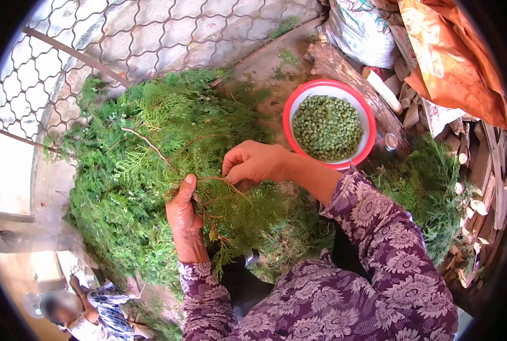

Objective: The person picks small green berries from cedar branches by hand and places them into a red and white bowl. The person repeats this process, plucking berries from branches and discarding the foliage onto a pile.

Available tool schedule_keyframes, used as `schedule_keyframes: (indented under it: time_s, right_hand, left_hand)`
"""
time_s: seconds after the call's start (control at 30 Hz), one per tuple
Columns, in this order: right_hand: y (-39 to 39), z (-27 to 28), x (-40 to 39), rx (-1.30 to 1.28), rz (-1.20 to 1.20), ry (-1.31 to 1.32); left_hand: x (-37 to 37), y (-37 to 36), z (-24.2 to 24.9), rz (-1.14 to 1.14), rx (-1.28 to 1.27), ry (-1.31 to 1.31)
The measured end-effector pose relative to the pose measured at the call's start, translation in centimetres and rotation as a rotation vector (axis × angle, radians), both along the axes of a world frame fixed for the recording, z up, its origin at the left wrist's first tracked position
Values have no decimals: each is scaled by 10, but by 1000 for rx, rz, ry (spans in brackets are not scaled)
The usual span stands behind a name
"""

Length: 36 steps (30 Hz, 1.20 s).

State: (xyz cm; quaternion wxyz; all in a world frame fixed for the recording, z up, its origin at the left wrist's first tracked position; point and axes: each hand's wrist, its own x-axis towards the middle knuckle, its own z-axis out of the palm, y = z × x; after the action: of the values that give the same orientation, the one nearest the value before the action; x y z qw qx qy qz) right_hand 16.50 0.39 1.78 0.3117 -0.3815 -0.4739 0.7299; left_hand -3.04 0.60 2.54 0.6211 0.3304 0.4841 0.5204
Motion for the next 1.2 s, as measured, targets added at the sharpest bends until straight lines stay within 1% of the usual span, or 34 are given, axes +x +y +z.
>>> schedule_keyframes:
  time_s: [0.03, 0.07, 0.13, 0.17, 0.23, 0.27, 0.3, 0.37, 0.4, 0.43, 0.47, 0.53, 0.57, 0.6, 0.67, 0.73, 0.8, 0.87, 0.9, 0.97, 1.0, 1.07, 1.2]
  right_hand:
    - [1, -3, -1, 105, -28, -130]
    - [1, -6, -1, 105, -31, -129]
    - [1, -14, 0, 633, -156, -586]
    - [3, -24, 3, 633, -160, -587]
    - [10, -44, 19, 759, -277, -918]
    - [12, -38, 30, 756, -387, -884]
    - [15, -29, 41, 752, -485, -847]
    - [17, -18, 69, 677, -614, -870]
    - [18, -20, 83, 639, -670, -991]
    - [16, -23, 96, 599, -728, -1112]
    - [15, -29, 107, 603, -724, -1112]
    - [13, -42, 122, 677, -778, -1535]
    - [11, -34, 121, 604, -733, -1568]
    - [10, -26, 119, 606, -731, -1570]
    - [7, -11, 106, 579, -695, -1216]
    - [10, -11, 82, 526, -713, -635]
    - [1, 13, 39, 656, -704, -495]
    - [-7, 16, 11, 961, -583, -599]
    - [-11, 17, 0, 961, -584, -596]
    - [-18, 18, -16, 1297, -430, -747]
    - [-17, 17, -19, 1292, -428, -745]
    - [-17, 12, -23, 1296, -392, -856]
    - [-13, 4, -23, 1331, -391, -874]
  left_hand:
    - [-1, -1, -1, -35, 40, 46]
    - [1, -3, 0, -37, 40, 47]
    - [6, -7, 3, -40, 96, 120]
    - [3, -7, 4, -43, 97, 120]
    - [-9, 0, 6, 141, 138, 127]
    - [-12, 4, 8, 145, 142, 123]
    - [-15, 6, 10, 198, 74, 66]
    - [-21, 12, 6, 265, -36, -12]
    - [-19, 13, 7, 272, -39, -15]
    - [-16, 14, 9, 279, -55, -95]
    - [-15, 14, 11, 284, -69, -174]
    - [-20, 16, 6, 273, -51, -135]
    - [-17, 15, 9, 263, -52, -195]
    - [-15, 15, 11, 254, -54, -256]
    - [-14, 18, 5, 246, -59, -272]
    - [-13, 18, -3, 233, -67, -279]
    - [-11, 19, -10, 195, -39, -259]
    - [-9, 21, -16, 167, -17, -280]
    - [-6, 22, -17, 176, -29, -278]
    - [-4, 23, -19, 188, -46, -272]
    - [-5, 23, -18, 170, -57, -280]
    - [-4, 22, -18, 152, -71, -290]
    - [-5, 24, -21, 162, -72, -272]
